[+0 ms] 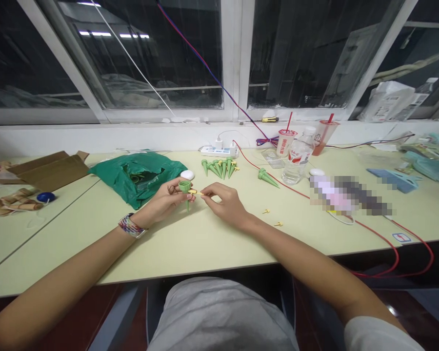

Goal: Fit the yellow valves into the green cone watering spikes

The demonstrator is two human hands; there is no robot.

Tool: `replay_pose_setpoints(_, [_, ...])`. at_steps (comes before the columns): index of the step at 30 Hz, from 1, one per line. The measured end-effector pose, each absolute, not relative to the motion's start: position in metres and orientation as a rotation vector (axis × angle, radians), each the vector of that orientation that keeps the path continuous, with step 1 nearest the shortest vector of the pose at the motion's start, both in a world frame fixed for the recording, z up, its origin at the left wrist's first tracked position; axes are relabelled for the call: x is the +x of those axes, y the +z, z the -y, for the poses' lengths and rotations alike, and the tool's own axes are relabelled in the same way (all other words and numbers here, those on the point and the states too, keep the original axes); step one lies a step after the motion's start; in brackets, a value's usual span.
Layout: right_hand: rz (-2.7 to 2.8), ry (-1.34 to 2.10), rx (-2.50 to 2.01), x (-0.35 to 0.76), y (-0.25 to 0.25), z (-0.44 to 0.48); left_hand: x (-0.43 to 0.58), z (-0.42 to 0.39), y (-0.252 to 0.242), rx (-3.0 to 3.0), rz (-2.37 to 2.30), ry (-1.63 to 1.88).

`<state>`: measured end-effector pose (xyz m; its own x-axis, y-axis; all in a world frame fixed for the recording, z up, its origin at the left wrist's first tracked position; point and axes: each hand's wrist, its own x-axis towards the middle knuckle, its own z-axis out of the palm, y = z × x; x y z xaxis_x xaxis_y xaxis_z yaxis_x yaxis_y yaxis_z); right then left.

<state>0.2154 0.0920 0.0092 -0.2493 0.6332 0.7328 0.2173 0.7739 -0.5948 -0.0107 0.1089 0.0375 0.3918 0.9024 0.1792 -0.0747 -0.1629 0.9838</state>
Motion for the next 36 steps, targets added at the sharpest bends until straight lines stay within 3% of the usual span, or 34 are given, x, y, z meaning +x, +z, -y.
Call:
replay_pose_setpoints(20, [1.772,0.550,-0.696,0.212,0.008,-0.089,-0.009,-0.107,0.037,1.479,-0.742,1.009])
replay_pose_setpoints(36, [1.896,0.370,-0.644,0.215,0.005,-0.096,-0.002,-0.105,0.033,1.564,-0.802,0.963])
